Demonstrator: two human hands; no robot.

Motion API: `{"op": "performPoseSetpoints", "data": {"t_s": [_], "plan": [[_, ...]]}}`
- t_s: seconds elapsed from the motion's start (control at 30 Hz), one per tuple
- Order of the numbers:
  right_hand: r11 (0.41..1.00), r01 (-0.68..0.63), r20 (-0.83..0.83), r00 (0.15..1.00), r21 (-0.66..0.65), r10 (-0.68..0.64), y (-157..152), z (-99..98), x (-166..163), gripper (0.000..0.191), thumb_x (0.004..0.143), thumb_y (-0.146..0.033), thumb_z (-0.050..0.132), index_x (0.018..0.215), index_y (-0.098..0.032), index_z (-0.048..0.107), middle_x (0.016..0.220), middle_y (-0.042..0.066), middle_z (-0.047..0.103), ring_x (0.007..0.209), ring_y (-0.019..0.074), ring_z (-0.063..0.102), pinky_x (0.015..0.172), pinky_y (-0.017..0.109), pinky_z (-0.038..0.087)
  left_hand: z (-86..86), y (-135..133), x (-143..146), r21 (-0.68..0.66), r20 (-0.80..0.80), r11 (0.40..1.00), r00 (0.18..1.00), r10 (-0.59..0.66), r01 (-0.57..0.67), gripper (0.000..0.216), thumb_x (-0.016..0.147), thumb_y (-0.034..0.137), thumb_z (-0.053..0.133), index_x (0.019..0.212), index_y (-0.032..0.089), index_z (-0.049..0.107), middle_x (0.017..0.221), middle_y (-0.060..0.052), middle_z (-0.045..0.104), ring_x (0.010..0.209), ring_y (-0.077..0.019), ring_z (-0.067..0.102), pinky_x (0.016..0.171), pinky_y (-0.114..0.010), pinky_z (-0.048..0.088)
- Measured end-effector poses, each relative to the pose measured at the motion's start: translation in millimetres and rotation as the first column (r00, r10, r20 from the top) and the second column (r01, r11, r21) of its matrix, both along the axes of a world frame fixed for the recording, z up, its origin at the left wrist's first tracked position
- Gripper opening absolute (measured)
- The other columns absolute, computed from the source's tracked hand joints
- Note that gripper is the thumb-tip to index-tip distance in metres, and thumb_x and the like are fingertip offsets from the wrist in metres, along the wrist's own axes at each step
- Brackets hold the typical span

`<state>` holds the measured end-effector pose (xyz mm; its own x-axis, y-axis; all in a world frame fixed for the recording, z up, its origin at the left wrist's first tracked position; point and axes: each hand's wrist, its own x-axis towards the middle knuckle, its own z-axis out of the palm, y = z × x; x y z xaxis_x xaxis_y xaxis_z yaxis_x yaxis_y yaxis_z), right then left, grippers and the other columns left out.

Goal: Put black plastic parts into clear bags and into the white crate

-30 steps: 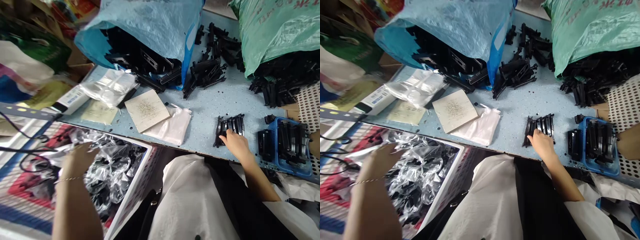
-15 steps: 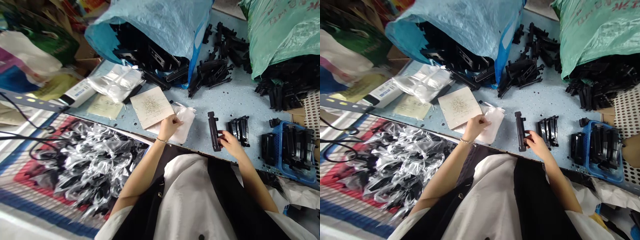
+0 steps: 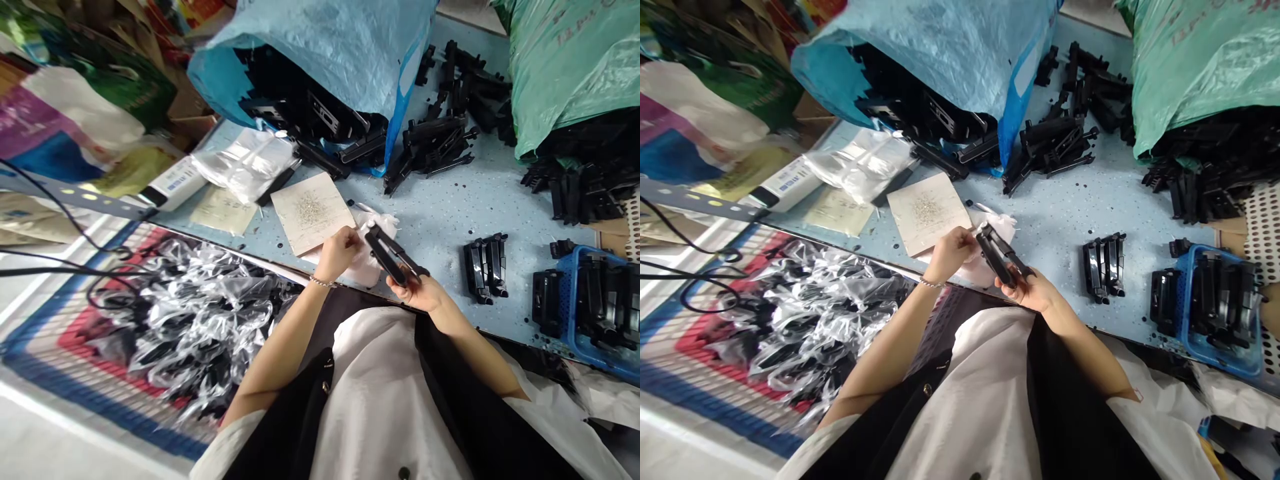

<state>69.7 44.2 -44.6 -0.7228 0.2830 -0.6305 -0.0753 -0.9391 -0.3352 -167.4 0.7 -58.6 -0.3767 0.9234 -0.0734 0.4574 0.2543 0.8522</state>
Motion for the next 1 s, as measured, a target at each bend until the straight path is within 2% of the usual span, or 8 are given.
{"op": "performPoseSetpoints", "data": {"t_s": [0.13,0.2,0.37,0.53,0.63,0.77,0.9,1.0], "plan": [[0.998,0.021,0.061,0.998,-0.054,-0.017,-6,-18.6,0,0.013,0.099,-0.019,0.051,0.091,-0.016,0.061,0.076,0.006,0.071,0.053,0.0087,0.055,0.045,0.015,0.047,4.2,-2,-5,0.111,-0.374,0.974,0.917,-0.141,0.195,0.038,0.085,0.004,0.041,0.101,0.014,0.073,0.116,-0.014,0.073,0.105,-0.0259,0.068,0.1,-0.045,0.052],[0.994,0.012,-0.007,1.0,-0.105,-0.013,-8,-21.8,1,0.01,0.098,-0.021,0.054,0.097,-0.015,0.062,0.08,0.005,0.071,0.054,0.0081,0.054,0.046,0.015,0.048,4.7,-4,-6,0.091,-0.431,0.962,0.881,-0.195,0.258,0.047,0.085,0.002,0.04,0.118,0.013,0.071,0.129,-0.016,0.068,0.115,-0.0274,0.066,0.106,-0.046,0.052],[0.976,0.021,-0.168,0.984,-0.218,-0.059,-12,-25.4,-9,0.02,0.098,-0.023,0.058,0.113,-0.012,0.063,0.083,0.002,0.067,0.057,0.0065,0.049,0.047,0.011,0.048,8.1,-17,12,0.167,-0.319,0.958,0.932,-0.171,0.232,0.062,0.086,0.004,0.044,0.147,0.016,0.051,0.147,-0.017,0.054,0.132,-0.0255,0.058,0.109,-0.041,0.053],[0.986,0.071,-0.125,0.988,-0.15,-0.09,-19,-33.6,-15,0.008,0.096,-0.023,0.059,0.097,-0.016,0.064,0.082,0.003,0.065,0.061,0.008,0.052,0.049,0.013,0.049,25.6,-47,51,0.336,-0.26,0.884,0.934,-0.245,0.326,0.059,0.095,0.006,0.043,0.152,0.022,0.046,0.146,-0.015,0.055,0.136,-0.0235,0.055,0.113,-0.04,0.05],[0.986,0.098,-0.16,0.98,-0.134,-0.119,-27,-28.4,3,0.009,0.093,-0.024,0.064,0.098,-0.017,0.064,0.081,0.002,0.063,0.059,0.0073,0.05,0.048,0.012,0.046,25.8,-61,57,0.378,-0.199,0.876,0.95,-0.239,0.299,0.058,0.097,0.009,0.045,0.153,0.027,0.046,0.144,-0.013,0.056,0.128,-0.0213,0.06,0.107,-0.037,0.054],[0.985,0.122,-0.228,0.963,-0.119,-0.147,-38,-14.2,22,0.019,0.092,-0.024,0.064,0.11,-0.018,0.064,0.073,-0.004,0.053,0.05,0.0053,0.035,0.04,0.009,0.036,8.3,-60,50,0.365,-0.189,0.92,0.979,-0.073,0.139,0.062,0.099,0.012,0.046,0.157,0.029,0.038,0.148,-0.017,0.052,0.104,-0.017,0.068,0.091,-0.033,0.06],[0.998,0.059,-0.156,0.986,-0.027,-0.062,-40,-9.2,13,0.019,0.093,-0.031,0.062,0.105,-0.018,0.065,0.075,-0.003,0.053,0.051,0.0066,0.035,0.041,0.013,0.037,5.3,-54,57,0.451,-0.283,0.881,0.959,-0.009,0.141,0.071,0.098,0.01,0.046,0.162,0.031,0.024,0.154,-0.017,0.047,0.125,-0.023,0.062,0.098,-0.037,0.058],[0.963,0.073,0.008,0.997,0.259,-0.077,-31,-8.3,4,0.021,0.09,-0.039,0.066,0.095,-0.019,0.063,0.076,-0.001,0.059,0.058,0.0085,0.046,0.05,0.018,0.045,17.1,-59,72,0.492,-0.381,0.805,0.914,-0.143,0.331,0.072,0.098,0.006,0.043,0.163,0.03,0.022,0.15,-0.015,0.052,0.138,-0.0244,0.055,0.112,-0.039,0.052]]}}
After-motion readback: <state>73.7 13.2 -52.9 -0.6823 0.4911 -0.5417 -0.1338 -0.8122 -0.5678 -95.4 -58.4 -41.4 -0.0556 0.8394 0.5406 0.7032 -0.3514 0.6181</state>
